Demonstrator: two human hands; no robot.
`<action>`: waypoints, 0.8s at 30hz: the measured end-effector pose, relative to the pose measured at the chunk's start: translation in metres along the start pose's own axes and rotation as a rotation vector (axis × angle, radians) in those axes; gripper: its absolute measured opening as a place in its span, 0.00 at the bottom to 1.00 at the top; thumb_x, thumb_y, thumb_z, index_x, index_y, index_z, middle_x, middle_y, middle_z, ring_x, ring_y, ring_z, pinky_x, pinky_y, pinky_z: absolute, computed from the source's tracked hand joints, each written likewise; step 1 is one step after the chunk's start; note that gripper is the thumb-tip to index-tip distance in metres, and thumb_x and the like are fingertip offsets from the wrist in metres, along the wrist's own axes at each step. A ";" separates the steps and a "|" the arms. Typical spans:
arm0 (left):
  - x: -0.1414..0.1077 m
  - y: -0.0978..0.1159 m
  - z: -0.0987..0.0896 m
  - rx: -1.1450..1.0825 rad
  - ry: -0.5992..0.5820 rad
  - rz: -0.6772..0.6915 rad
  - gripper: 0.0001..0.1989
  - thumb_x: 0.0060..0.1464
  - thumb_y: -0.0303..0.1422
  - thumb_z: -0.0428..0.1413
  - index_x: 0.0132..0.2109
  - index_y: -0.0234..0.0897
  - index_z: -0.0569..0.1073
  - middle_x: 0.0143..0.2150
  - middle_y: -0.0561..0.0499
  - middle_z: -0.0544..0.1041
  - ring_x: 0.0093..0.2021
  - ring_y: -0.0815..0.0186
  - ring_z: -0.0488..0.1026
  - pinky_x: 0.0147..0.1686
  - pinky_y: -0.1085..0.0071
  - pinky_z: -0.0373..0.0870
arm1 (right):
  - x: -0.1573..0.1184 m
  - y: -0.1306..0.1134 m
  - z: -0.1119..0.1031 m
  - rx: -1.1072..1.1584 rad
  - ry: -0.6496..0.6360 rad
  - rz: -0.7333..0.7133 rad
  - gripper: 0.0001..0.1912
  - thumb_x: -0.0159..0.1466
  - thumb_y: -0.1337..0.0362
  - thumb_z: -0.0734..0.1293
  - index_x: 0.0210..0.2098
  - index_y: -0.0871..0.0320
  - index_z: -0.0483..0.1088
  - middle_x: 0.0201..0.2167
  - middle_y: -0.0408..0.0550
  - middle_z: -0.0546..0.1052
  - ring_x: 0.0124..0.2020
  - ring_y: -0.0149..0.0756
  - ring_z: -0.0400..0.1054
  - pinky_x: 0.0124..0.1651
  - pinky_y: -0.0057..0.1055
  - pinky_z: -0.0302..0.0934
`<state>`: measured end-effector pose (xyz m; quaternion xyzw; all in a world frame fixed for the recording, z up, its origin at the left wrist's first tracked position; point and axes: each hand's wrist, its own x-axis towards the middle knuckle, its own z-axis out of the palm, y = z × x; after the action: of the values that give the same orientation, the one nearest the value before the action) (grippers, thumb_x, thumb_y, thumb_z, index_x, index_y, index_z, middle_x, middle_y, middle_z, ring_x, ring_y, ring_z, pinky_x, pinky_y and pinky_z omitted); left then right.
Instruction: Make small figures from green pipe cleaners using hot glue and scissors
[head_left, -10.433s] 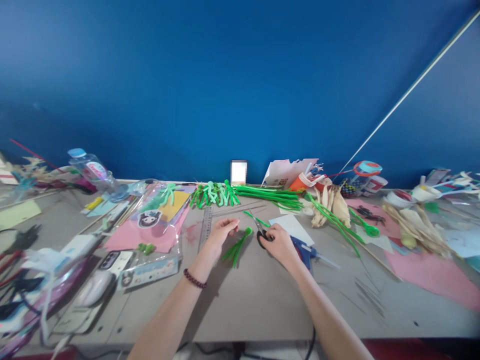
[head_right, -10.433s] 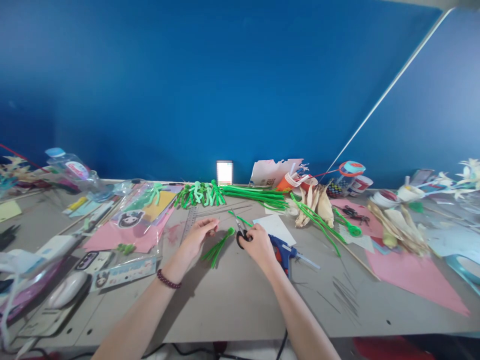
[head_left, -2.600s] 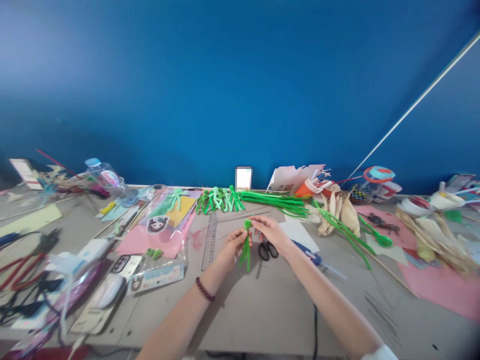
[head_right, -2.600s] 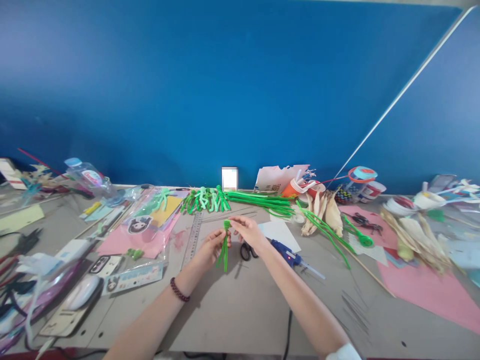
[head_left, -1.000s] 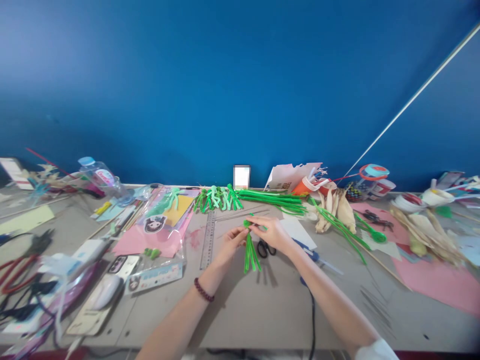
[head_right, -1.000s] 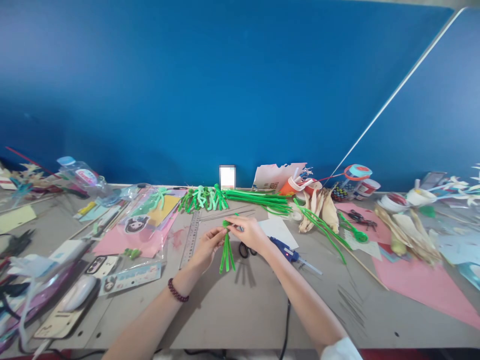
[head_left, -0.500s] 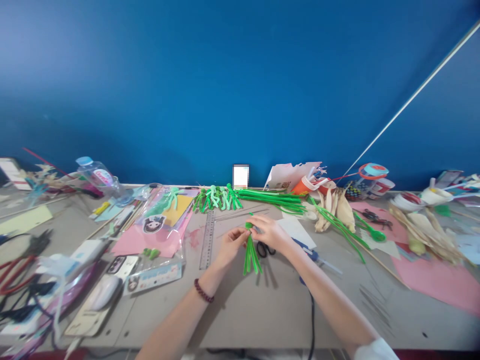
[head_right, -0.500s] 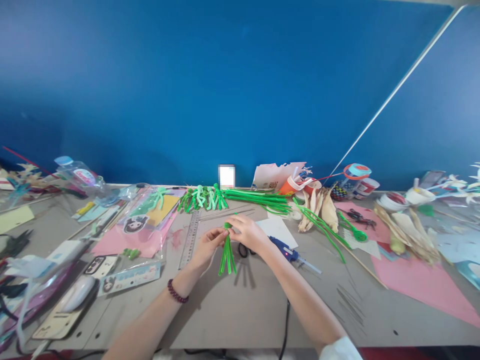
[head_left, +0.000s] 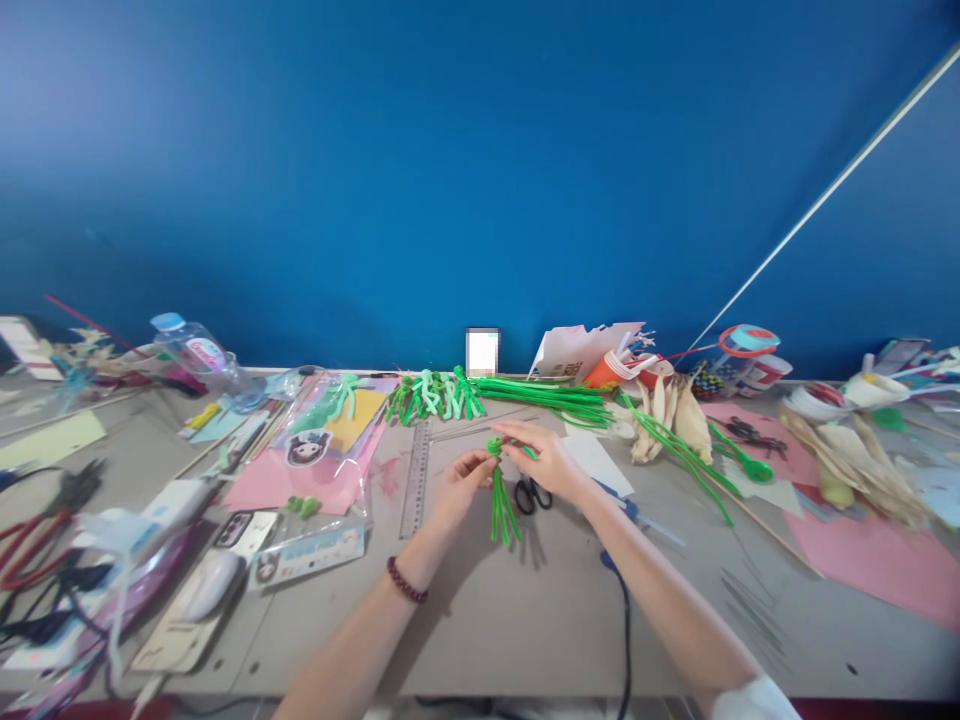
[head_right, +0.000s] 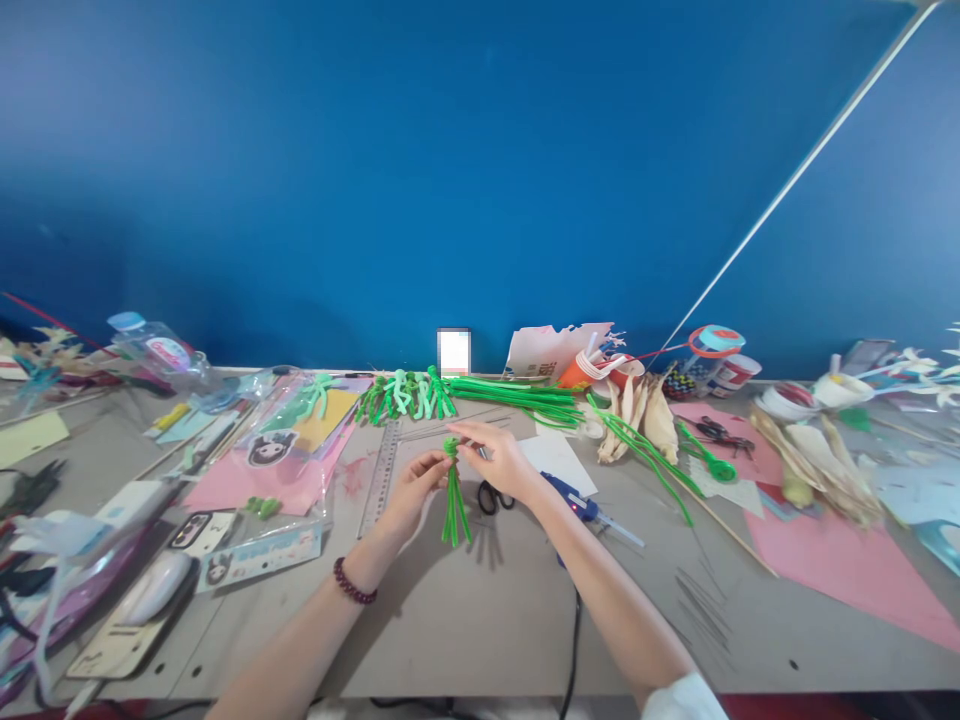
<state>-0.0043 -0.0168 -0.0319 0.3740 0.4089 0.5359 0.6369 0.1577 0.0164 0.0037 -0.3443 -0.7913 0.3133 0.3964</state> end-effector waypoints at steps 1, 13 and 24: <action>0.000 0.000 0.000 0.005 -0.010 -0.001 0.11 0.40 0.37 0.64 0.30 0.34 0.75 0.25 0.53 0.72 0.25 0.73 0.67 0.28 0.77 0.63 | 0.000 0.000 0.000 0.009 -0.008 0.015 0.16 0.62 0.66 0.62 0.49 0.53 0.71 0.49 0.50 0.74 0.47 0.38 0.69 0.48 0.35 0.65; 0.003 -0.006 0.000 -0.070 -0.038 -0.081 0.16 0.39 0.41 0.64 0.31 0.32 0.74 0.22 0.52 0.74 0.24 0.71 0.70 0.29 0.75 0.64 | 0.000 0.014 0.012 0.310 0.068 0.268 0.12 0.56 0.59 0.68 0.37 0.57 0.76 0.36 0.49 0.79 0.36 0.38 0.74 0.42 0.34 0.69; 0.004 -0.004 -0.003 -0.046 -0.046 -0.110 0.15 0.37 0.41 0.64 0.27 0.34 0.71 0.18 0.56 0.68 0.17 0.75 0.62 0.18 0.78 0.56 | 0.001 0.014 0.016 0.397 0.042 0.362 0.15 0.52 0.55 0.70 0.35 0.58 0.77 0.33 0.49 0.79 0.33 0.40 0.75 0.41 0.37 0.69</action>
<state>-0.0050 -0.0131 -0.0374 0.3486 0.4018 0.5006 0.6829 0.1483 0.0214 -0.0143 -0.4022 -0.6314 0.5210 0.4101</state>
